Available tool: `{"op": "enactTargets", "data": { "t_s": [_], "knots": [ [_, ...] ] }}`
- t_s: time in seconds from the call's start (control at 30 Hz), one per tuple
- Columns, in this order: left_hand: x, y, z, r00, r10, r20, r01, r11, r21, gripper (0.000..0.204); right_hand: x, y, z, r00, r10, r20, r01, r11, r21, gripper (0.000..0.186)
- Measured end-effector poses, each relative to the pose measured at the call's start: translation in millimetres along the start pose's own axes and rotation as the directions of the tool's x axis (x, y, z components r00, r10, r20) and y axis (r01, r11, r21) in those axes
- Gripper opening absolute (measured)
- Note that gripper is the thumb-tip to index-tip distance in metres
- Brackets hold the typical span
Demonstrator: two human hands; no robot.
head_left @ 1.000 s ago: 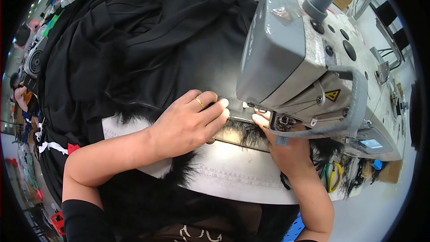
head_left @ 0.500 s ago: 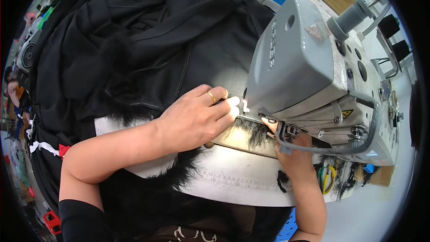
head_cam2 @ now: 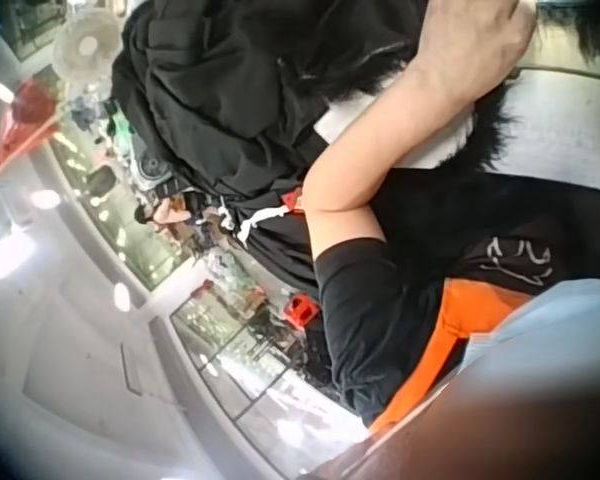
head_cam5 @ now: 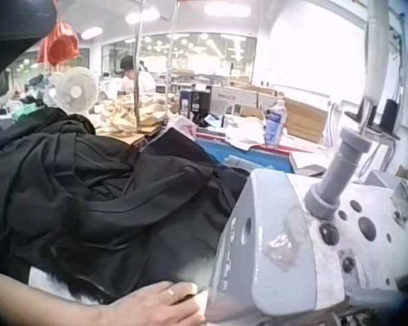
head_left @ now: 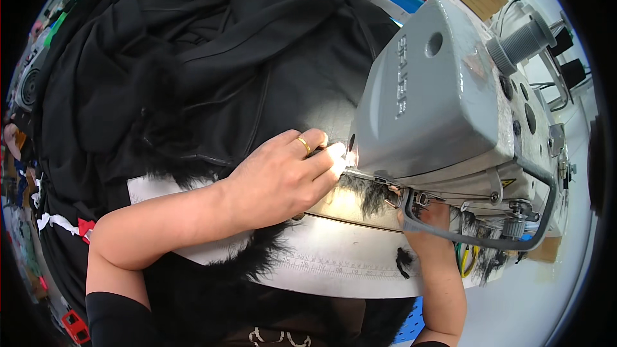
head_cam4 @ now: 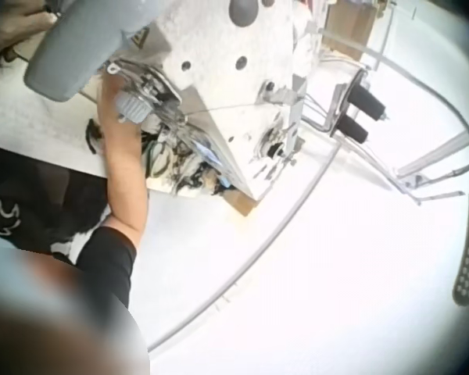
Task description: Sewing a black fur trim onto a black garment using an industrial sewing machine and trimming excess with scissors.
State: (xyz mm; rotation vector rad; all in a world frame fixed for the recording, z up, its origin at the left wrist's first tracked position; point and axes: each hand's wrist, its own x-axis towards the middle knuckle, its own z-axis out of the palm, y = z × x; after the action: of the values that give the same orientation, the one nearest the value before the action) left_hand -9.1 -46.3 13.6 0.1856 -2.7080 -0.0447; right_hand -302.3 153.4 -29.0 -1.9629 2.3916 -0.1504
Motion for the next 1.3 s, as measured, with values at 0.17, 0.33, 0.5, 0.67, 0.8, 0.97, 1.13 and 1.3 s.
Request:
{"op": "enactTargets", "data": {
  "t_s": [0.17, 0.33, 0.5, 0.67, 0.8, 0.97, 1.13, 1.3],
  "knots": [
    [1, 0, 2, 1.0, -0.006, 0.027, 0.005, 1.0, 0.012, 0.015, 14, -7, -2, 0.999, -0.03, -0.023, 0.03, 0.999, 0.02, 0.067],
    [2, 2, 4, 1.0, -0.008, -0.014, 0.009, 0.999, 0.033, 0.014, 23, -15, -9, 0.992, -0.092, -0.084, 0.098, 0.993, 0.061, 0.054],
    [1, 2, 5, 1.0, -0.023, 0.007, 0.023, 0.999, 0.041, 0.014, 26, -25, -12, 0.98, -0.152, -0.129, 0.166, 0.98, 0.107, 0.046],
    [2, 3, 9, 0.995, -0.05, -0.088, 0.049, 0.999, -0.017, 0.026, 31, -46, -30, 0.943, -0.321, -0.092, 0.294, 0.929, -0.226, 0.052],
    [3, 9, 2, 0.992, -0.109, -0.061, 0.107, 0.994, -0.029, 0.031, 39, -66, -36, 0.933, -0.357, -0.052, 0.358, 0.934, 0.005, 0.059],
    [-12, 22, -13, 0.972, -0.234, -0.033, 0.236, 0.97, 0.067, 0.031, 45, -68, -32, 0.919, -0.382, -0.096, 0.394, 0.898, 0.198, 0.064],
    [-31, 20, -16, 0.988, -0.145, -0.06, 0.149, 0.986, 0.073, 0.035, 33, -55, -34, 0.917, -0.387, -0.096, 0.397, 0.904, 0.157, 0.069],
    [-33, 14, -15, 0.991, -0.099, -0.086, 0.1, 0.995, 0.001, 0.038, 42, -63, -29, 0.868, -0.45, -0.211, 0.489, 0.848, 0.204, 0.066]
  ]
}}
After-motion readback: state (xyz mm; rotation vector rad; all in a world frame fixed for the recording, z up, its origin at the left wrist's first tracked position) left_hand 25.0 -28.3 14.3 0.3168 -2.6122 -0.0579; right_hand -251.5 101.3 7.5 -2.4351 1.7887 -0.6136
